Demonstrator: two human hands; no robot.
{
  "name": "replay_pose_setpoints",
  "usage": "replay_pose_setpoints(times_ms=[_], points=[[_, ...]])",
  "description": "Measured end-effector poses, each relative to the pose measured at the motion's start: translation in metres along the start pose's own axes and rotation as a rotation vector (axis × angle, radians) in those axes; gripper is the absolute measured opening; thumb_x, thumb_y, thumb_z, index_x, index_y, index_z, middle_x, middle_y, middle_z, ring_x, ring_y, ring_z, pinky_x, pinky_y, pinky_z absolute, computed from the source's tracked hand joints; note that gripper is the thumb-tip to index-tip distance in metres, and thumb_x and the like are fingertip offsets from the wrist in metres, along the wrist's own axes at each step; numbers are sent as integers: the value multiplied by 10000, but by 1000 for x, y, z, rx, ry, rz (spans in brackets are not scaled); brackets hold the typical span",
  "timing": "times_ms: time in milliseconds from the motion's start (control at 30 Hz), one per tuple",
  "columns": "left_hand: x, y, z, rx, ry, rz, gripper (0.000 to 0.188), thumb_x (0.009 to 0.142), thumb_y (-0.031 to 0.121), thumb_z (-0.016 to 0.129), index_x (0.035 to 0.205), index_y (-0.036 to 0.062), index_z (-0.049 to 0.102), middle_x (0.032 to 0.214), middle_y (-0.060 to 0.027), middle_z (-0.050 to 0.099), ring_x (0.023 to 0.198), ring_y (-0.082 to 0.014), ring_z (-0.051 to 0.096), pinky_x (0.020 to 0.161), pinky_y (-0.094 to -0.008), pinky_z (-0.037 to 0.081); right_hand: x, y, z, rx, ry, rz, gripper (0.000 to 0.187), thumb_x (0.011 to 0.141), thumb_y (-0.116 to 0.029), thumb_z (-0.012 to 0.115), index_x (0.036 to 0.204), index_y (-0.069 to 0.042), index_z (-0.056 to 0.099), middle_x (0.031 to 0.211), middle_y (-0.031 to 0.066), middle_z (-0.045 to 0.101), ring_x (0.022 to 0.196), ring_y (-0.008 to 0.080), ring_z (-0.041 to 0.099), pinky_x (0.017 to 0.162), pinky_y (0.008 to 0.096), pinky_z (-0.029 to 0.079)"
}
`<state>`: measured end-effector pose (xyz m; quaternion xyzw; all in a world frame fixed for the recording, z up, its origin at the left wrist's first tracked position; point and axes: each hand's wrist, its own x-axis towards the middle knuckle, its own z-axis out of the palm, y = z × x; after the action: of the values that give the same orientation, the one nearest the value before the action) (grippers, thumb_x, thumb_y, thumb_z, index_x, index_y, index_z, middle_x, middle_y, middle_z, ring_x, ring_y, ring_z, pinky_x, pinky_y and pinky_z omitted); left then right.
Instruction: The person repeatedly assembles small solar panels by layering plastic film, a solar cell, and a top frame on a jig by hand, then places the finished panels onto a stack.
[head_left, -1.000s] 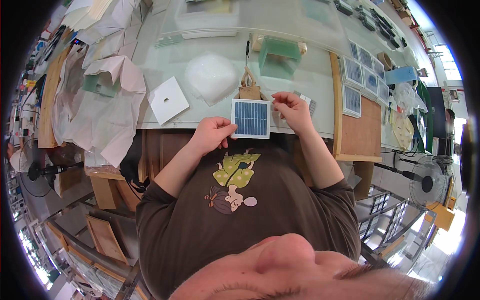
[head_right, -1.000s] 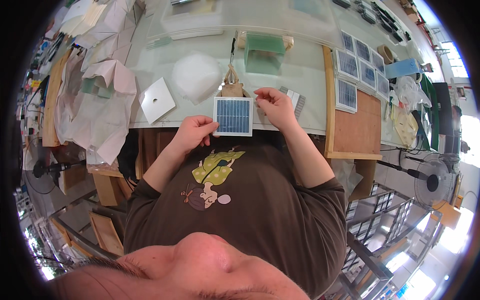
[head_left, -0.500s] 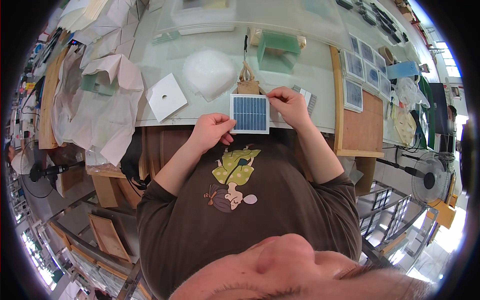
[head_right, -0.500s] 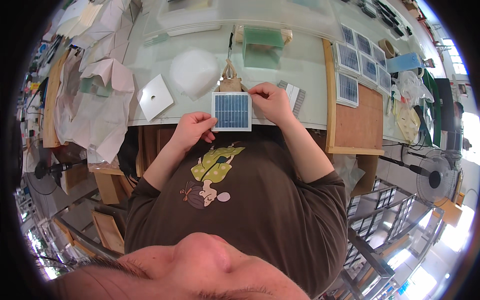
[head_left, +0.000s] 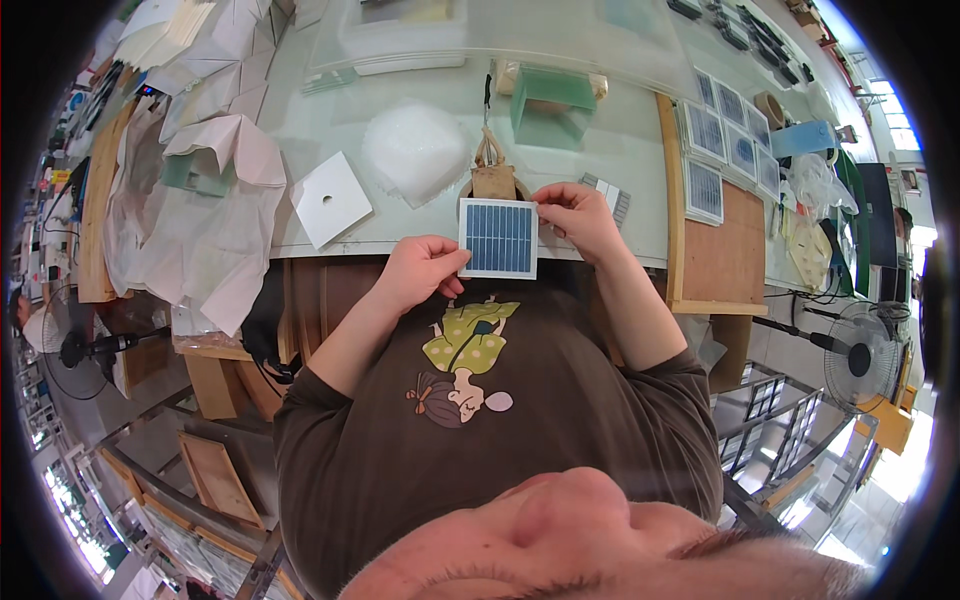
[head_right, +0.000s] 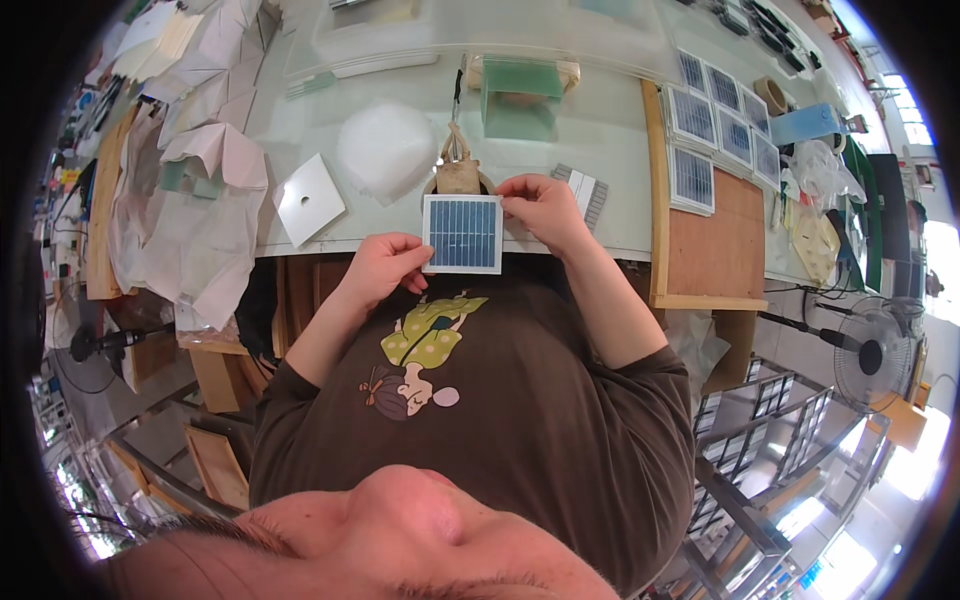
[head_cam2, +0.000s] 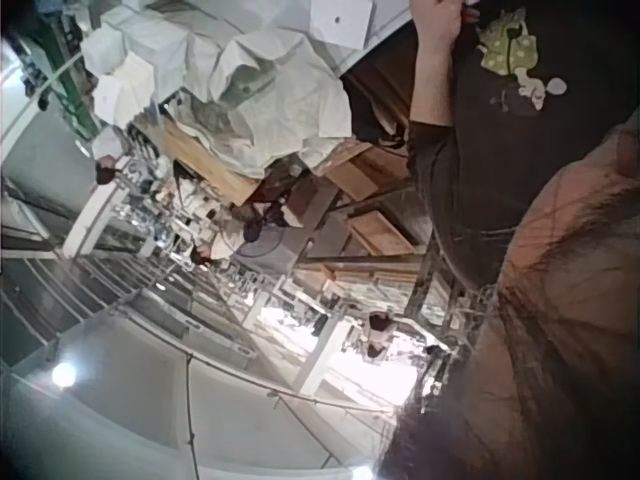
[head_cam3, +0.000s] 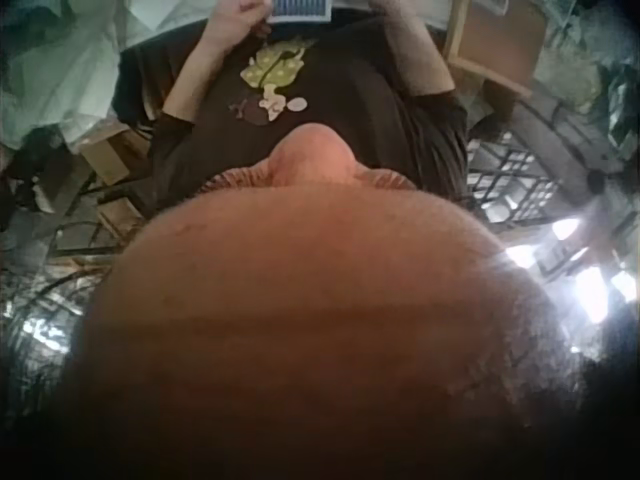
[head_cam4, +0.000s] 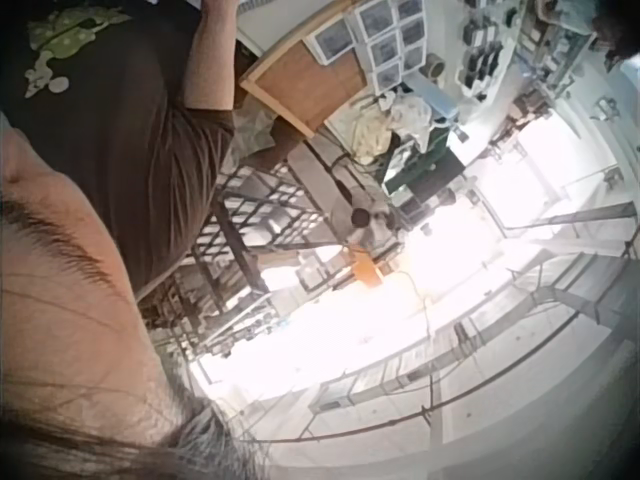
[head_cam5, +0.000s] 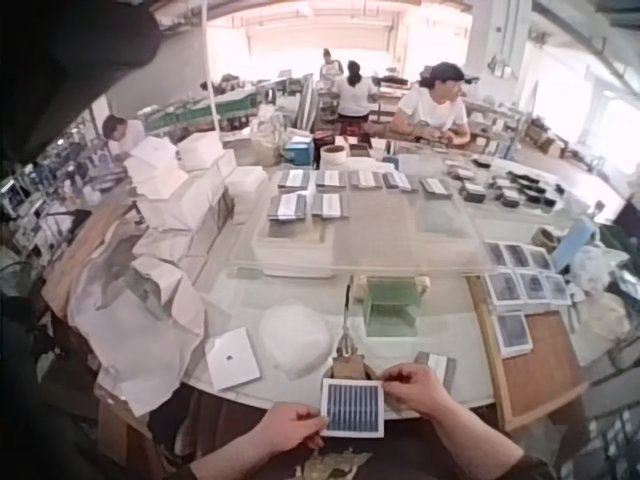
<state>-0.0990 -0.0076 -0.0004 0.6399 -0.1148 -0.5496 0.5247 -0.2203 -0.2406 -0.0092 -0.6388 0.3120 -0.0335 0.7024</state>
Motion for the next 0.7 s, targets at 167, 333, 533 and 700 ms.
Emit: replay_pose_setpoints(times_ms=[167,333,533,700], points=[[1,-1,-1,8,-11,-12,217,895,174,630,962,-32,639,769,-69,651,587,-115,614,545,-231,516,-3,-2,0,57,-16,35,136,830,14,612,960,39,642,809,42,624,652,73,545,527,189,400],[0,1,1,-10,2,-14,226,893,173,632,976,-38,634,773,-74,651,593,-116,619,553,-233,521,-4,2,3,60,18,-18,128,821,17,615,940,52,648,776,48,623,625,78,536,544,197,417],[0,0,2,-18,9,-24,238,892,178,630,983,-42,632,780,-82,650,605,-132,630,559,-244,529,-5,5,5,19,59,-67,124,811,19,616,919,64,658,764,49,627,624,79,534,563,205,430],[1,-3,2,-25,22,-9,251,894,184,630,987,-49,630,786,-95,653,612,-148,639,559,-257,535,-7,4,6,-7,72,-76,126,806,20,618,916,66,659,764,49,631,626,79,536,566,208,432]])
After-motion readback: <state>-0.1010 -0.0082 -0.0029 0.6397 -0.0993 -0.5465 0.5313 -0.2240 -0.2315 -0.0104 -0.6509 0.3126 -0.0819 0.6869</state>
